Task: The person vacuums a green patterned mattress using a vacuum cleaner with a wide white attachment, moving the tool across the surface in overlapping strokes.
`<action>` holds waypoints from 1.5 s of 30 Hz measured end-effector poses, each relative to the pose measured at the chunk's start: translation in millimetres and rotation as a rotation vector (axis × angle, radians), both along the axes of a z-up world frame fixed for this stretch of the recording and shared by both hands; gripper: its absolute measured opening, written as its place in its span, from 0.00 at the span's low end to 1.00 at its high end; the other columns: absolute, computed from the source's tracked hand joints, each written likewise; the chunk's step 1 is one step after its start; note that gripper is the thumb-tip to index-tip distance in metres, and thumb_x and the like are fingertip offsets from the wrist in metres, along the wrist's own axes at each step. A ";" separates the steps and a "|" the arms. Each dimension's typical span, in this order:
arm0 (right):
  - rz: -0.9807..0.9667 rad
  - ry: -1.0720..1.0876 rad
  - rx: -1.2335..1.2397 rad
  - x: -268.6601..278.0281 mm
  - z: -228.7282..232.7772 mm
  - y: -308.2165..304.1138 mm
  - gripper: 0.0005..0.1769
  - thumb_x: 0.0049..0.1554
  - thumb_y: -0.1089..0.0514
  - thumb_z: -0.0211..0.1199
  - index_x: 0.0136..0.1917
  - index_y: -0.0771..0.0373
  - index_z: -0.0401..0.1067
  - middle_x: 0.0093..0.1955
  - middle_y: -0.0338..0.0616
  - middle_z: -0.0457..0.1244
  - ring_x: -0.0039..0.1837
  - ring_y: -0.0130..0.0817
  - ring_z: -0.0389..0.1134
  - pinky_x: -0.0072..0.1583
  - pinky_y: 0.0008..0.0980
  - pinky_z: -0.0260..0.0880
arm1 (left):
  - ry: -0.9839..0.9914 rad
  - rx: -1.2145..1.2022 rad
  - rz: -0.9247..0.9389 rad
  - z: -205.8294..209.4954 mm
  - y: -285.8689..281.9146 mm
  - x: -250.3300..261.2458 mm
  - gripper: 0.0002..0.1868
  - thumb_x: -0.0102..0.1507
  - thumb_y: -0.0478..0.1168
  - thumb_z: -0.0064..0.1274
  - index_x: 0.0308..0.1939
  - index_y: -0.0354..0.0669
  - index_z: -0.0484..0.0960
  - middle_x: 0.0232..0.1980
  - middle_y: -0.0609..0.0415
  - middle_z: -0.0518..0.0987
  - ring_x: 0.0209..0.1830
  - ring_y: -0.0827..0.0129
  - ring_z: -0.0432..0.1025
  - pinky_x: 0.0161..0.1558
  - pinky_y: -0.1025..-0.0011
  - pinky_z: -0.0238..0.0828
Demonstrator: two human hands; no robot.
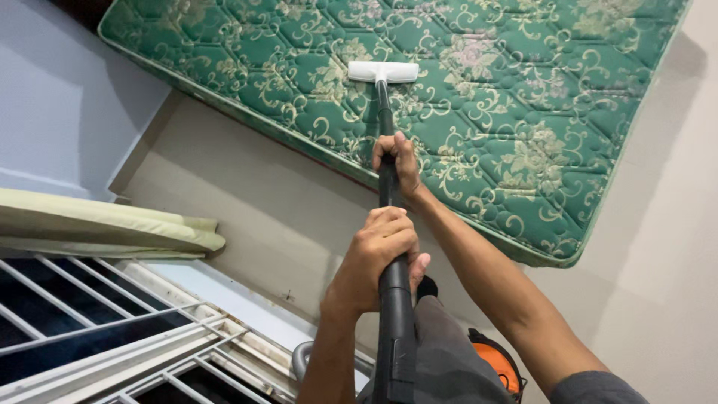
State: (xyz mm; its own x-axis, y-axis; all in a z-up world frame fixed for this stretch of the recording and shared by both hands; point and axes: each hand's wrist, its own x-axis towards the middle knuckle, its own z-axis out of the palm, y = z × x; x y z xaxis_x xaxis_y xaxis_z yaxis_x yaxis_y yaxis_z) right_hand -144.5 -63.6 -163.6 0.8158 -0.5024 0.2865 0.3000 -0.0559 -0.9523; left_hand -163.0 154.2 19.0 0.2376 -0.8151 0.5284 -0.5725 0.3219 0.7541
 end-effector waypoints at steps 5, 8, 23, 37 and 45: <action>-0.046 0.120 -0.088 -32.7 11.4 -13.3 0.43 0.65 0.29 0.33 0.30 0.64 0.67 0.27 0.37 0.56 0.33 0.27 0.54 0.38 0.30 0.51 | 0.062 -0.044 -0.080 -5.3 -13.1 -15.5 0.11 0.58 0.37 0.59 0.28 0.39 0.72 0.30 0.49 0.72 0.42 0.51 0.71 0.65 0.57 0.68; -0.099 0.116 -0.125 -57.4 10.7 -24.0 0.42 0.66 0.31 0.35 0.30 0.64 0.67 0.27 0.37 0.55 0.33 0.26 0.53 0.38 0.31 0.50 | 0.078 -0.078 -0.131 -5.0 -19.4 -24.3 0.12 0.58 0.37 0.59 0.27 0.40 0.71 0.30 0.50 0.71 0.42 0.53 0.72 0.63 0.58 0.68; -0.612 0.212 -0.093 -297.4 -8.9 -56.0 0.39 0.68 0.34 0.36 0.31 0.64 0.67 0.30 0.39 0.59 0.36 0.27 0.58 0.41 0.29 0.55 | 0.192 -0.106 -0.688 -20.7 -72.3 -118.1 0.11 0.59 0.38 0.59 0.30 0.45 0.71 0.32 0.55 0.72 0.40 0.62 0.72 0.53 0.66 0.66; -0.663 0.123 -0.273 -245.4 -14.2 -54.6 0.47 0.68 0.30 0.27 0.28 0.65 0.65 0.29 0.43 0.59 0.34 0.31 0.58 0.40 0.31 0.57 | 0.172 -0.051 -0.605 -10.4 -59.5 -83.9 0.09 0.61 0.35 0.57 0.33 0.40 0.72 0.36 0.51 0.72 0.47 0.56 0.73 0.67 0.59 0.66; -0.326 -0.048 -0.081 -134.4 -8.8 -47.6 0.47 0.68 0.28 0.30 0.30 0.65 0.67 0.30 0.41 0.58 0.35 0.30 0.60 0.42 0.31 0.58 | 0.076 0.004 -0.320 9.6 -41.3 -55.3 0.10 0.60 0.34 0.59 0.32 0.37 0.71 0.35 0.47 0.71 0.49 0.50 0.71 0.69 0.55 0.65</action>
State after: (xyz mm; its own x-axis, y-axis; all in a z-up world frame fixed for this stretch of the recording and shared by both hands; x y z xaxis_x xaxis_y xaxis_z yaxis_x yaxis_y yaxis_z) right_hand -279.0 -111.2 -172.4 0.6008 -0.7085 0.3702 0.2978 -0.2314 -0.9262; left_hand -218.2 112.9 28.6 0.0078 -0.8568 0.5155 -0.3848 0.4733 0.7924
